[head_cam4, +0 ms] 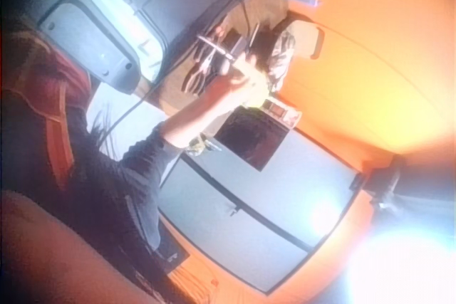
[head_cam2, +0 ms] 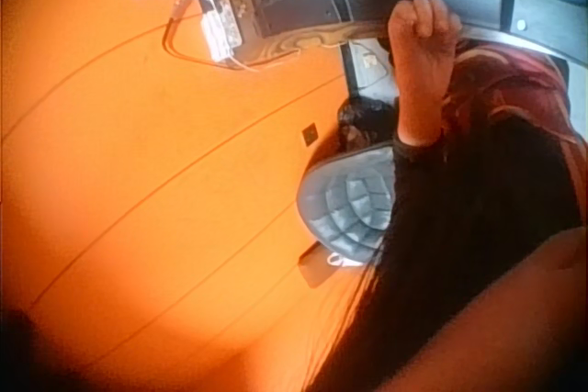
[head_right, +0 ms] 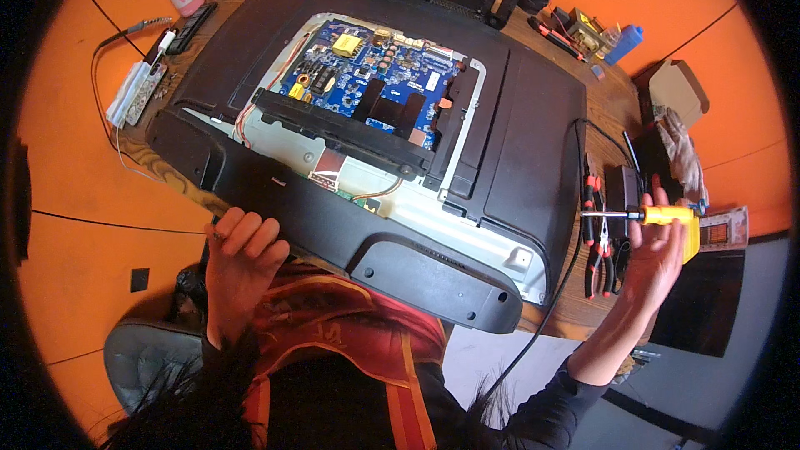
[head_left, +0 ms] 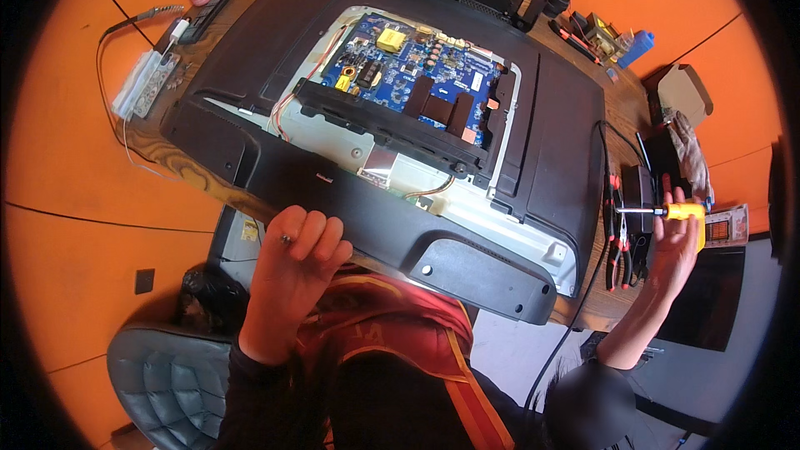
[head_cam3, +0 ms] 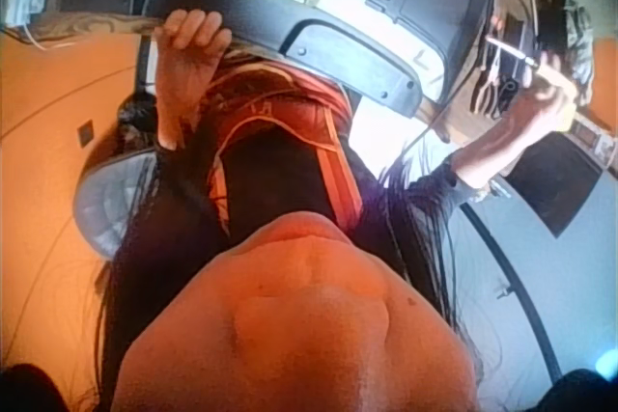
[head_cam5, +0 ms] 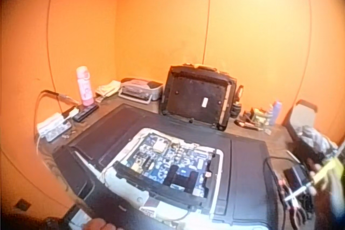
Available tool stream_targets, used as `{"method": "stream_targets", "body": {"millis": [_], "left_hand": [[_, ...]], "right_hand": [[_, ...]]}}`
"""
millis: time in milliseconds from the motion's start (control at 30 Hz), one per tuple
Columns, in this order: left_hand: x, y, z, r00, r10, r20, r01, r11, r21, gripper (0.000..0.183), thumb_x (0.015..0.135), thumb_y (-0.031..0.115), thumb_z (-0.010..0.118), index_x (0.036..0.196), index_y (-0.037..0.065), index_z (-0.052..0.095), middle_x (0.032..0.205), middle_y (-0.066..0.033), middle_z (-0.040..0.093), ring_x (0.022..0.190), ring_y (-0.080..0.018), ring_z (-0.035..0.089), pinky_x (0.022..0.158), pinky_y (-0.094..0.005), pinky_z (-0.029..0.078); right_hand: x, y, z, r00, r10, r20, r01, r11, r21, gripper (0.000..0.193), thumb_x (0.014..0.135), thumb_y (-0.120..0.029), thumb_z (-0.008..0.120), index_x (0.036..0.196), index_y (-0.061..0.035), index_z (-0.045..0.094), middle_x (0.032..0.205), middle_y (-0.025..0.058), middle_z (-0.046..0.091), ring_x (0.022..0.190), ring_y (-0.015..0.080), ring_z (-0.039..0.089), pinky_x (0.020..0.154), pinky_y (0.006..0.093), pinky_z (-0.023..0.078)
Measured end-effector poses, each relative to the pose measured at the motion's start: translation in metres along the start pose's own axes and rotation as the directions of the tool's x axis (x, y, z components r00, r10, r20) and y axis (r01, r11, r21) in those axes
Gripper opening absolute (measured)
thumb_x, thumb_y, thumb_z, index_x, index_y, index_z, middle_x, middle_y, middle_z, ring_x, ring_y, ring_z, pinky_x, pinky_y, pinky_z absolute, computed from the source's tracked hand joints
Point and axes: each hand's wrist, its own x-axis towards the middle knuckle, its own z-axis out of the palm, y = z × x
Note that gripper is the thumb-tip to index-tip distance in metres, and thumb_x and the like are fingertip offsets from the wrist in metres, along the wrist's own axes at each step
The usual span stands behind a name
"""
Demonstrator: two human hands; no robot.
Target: The person removes a black plastic cover from a disassembled CRT monitor, then uses a yellow-handled screwdriver to tighten screws on the internal circuit board. The person works on the monitor's internal components on a wooden workbench.
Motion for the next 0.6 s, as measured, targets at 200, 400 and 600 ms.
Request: {"method": "stream_targets", "body": {"millis": [200, 400, 600], "left_hand": [[0.029, -0.006, 0.009, 0.995, -0.093, -0.031, 0.094, 0.995, 0.035, 0.022, 0.096, 0.025, 0.053, 0.08, 0.011, 0.05, 0.072, 0.0009, 0.043, 0.067, -0.0107, 0.04, 0.062, -0.025, 0.033], [0.054, -0.021, 0.032, 0.982, -0.19, -0.005, 0.189, 0.978, 0.088, 0.021, 0.097, 0.024, 0.051, 0.086, 0.007, 0.052, 0.078, -0.0015, 0.047, 0.07, -0.0115, 0.042, 0.063, -0.0248, 0.034], [0.06, -0.035, 0.049, 0.961, -0.261, -0.096, 0.271, 0.955, 0.119, 0.023, 0.099, 0.03, 0.047, 0.087, 0.01, 0.051, 0.073, 0.0015, 0.043, 0.069, -0.0114, 0.041, 0.06, -0.0246, 0.035]], "right_hand": [[0.001, 0.016, 0.041, 0.923, 0.258, 0.285, -0.351, 0.868, 0.35, 0.054, 0.092, -0.006, 0.055, 0.142, -0.0087, 0.033, 0.132, 0.0223, 0.048, 0.115, 0.0281, 0.057, 0.082, 0.0385, 0.058], [-0.041, -0.006, 0.121, 0.89, -0.23, 0.394, 0.167, 0.968, 0.188, 0.067, 0.089, -0.002, 0.058, 0.144, -0.0142, 0.024, 0.127, 0.0246, 0.051, 0.112, 0.0302, 0.059, 0.081, 0.0376, 0.058], [-0.075, -0.019, 0.163, 0.727, -0.591, 0.348, 0.542, 0.806, 0.238, 0.081, 0.079, 0.003, 0.066, 0.141, -0.028, 0.024, 0.114, 0.0225, 0.057, 0.101, 0.0294, 0.061, 0.083, 0.0466, 0.055]]}}
